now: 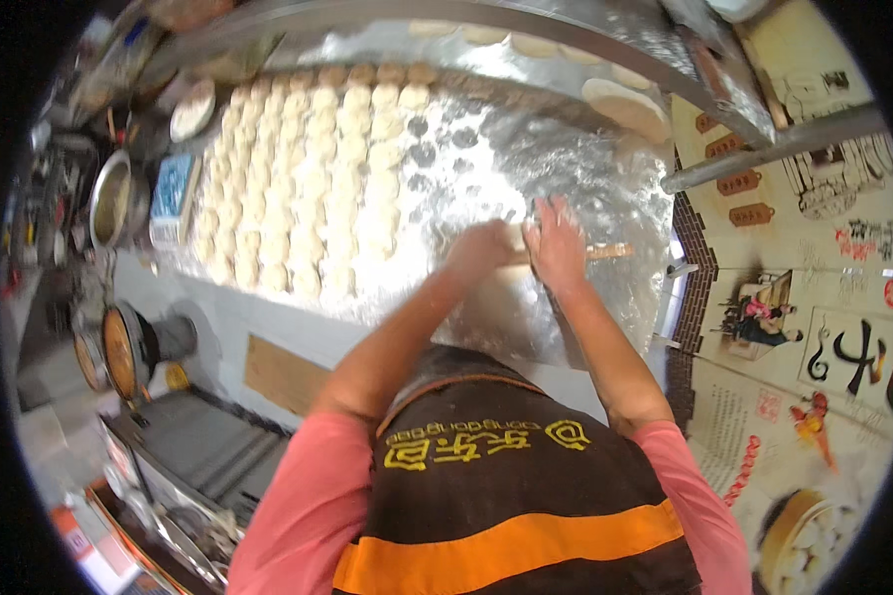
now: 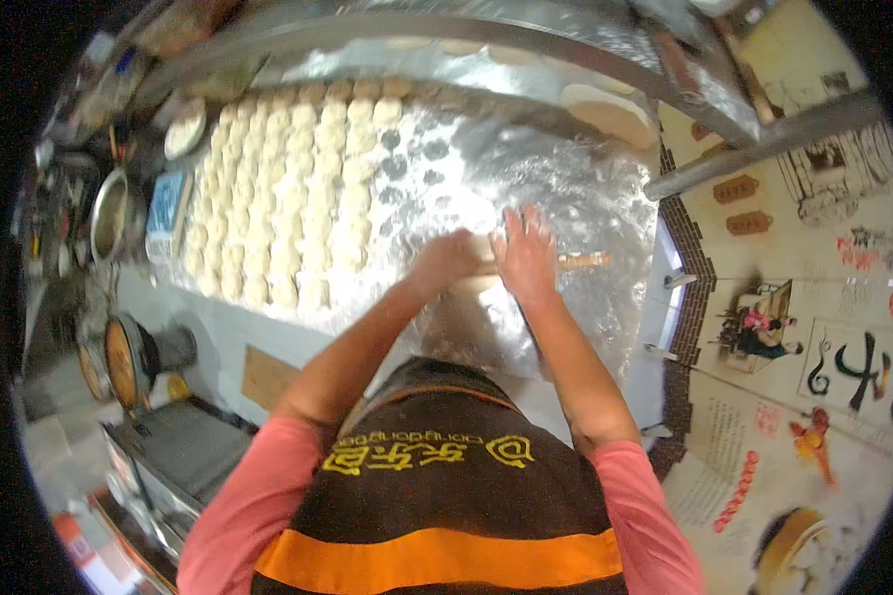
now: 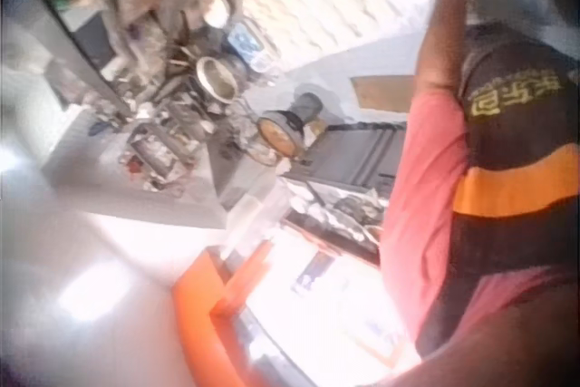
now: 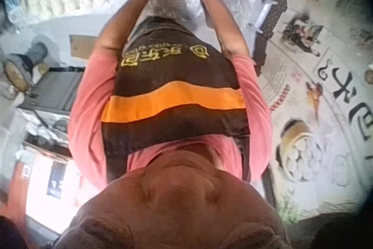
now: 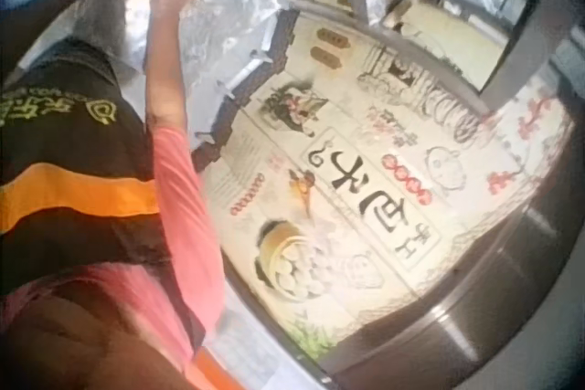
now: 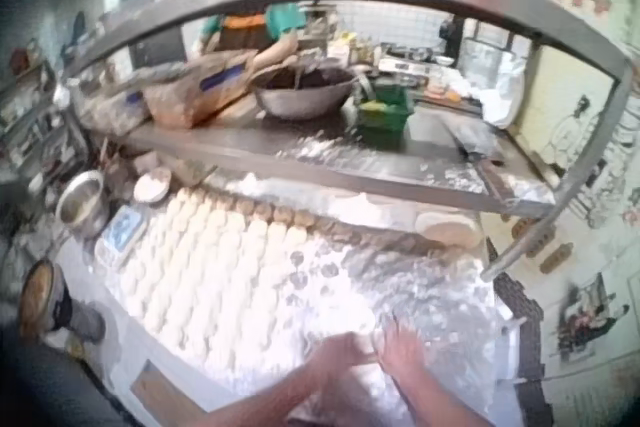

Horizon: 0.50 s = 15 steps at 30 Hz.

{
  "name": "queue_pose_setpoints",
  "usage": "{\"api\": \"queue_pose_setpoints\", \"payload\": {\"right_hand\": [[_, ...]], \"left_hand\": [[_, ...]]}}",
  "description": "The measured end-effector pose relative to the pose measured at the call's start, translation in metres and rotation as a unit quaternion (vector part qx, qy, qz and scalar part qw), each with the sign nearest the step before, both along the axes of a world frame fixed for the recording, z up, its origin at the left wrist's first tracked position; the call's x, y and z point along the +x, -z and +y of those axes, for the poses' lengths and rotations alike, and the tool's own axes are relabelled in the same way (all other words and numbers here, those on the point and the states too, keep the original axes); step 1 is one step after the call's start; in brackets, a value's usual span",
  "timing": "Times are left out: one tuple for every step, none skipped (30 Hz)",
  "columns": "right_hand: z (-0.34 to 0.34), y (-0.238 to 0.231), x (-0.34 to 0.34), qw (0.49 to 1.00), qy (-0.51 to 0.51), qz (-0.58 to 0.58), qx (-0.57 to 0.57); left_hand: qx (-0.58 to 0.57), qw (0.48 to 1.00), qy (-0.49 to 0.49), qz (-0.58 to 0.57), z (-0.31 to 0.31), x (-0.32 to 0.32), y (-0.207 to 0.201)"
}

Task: The person repeatedly flattens small dough balls into thin circular discs using a rolling pin on a floured stainless steel countertop. The person arranges the flattened discs in rows on the counter.

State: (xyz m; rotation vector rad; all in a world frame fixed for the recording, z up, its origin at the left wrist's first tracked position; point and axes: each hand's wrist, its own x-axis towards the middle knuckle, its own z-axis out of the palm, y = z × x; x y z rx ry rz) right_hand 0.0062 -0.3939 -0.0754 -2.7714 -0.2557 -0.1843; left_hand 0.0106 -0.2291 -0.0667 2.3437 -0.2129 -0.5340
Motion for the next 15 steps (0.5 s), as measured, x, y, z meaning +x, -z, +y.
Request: {"api": "queue_pose_setpoints", "payload": {"right_hand": [[-0.001,0.002,-0.003,0.998,-0.038,0.049,-0.007],[-0.008,0.005,-0.019,0.993,-0.066,0.099,-0.013],[-0.015,0.008,-0.037,0.989,-0.106,0.095,-0.044],[-0.028,0.016,-0.058,0.992,-0.127,0.012,-0.008],[-0.035,0.001,-0.071,0.989,-0.141,0.002,0.034],[-0.043,-0.010,-0.075,0.985,-0.157,-0.009,0.077],[-0.053,-0.006,-0.074,0.989,-0.133,-0.011,0.062],[-0.062,0.003,-0.077,0.993,-0.109,-0.011,0.051],[-0.071,0.010,-0.078,0.995,-0.086,-0.009,0.040],[-0.080,0.011,-0.074,0.995,-0.074,-0.040,0.056],[-0.091,0.011,-0.070,0.997,-0.047,-0.042,0.046],[-0.103,0.008,-0.068,0.998,-0.019,-0.043,0.036],[-0.110,0.006,-0.066,0.999,0.008,-0.043,0.025],[-0.115,0.002,-0.066,0.998,0.030,-0.040,0.035],[-0.119,-0.001,-0.065,0.997,0.053,-0.037,0.046]], "left_hand": [[0.021,0.998,0.013,-0.053,0.004,0.001,0.026],[-0.015,1.000,0.024,-0.006,0.005,0.002,0.001],[0.055,0.995,0.089,-0.005,0.013,0.006,0.034],[0.090,0.993,0.073,0.000,0.008,0.006,0.002],[0.056,0.996,0.057,-0.036,0.012,0.003,0.011],[0.051,0.997,0.053,-0.017,0.010,0.008,0.007],[0.045,0.998,0.053,0.007,0.005,0.016,0.003],[-0.001,0.999,0.031,0.012,0.001,0.024,-0.008],[-0.047,0.999,0.003,0.024,-0.003,0.037,-0.004],[-0.088,0.995,-0.033,0.037,-0.002,0.051,0.003],[-0.129,0.988,-0.066,0.052,-0.006,0.068,0.001],[-0.093,0.991,-0.072,0.066,-0.011,0.088,-0.002],[-0.106,0.988,-0.090,0.071,-0.018,0.107,-0.005],[-0.123,0.988,-0.079,0.041,-0.024,0.128,0.003],[-0.141,0.988,-0.067,0.011,-0.030,0.151,0.012]]}}
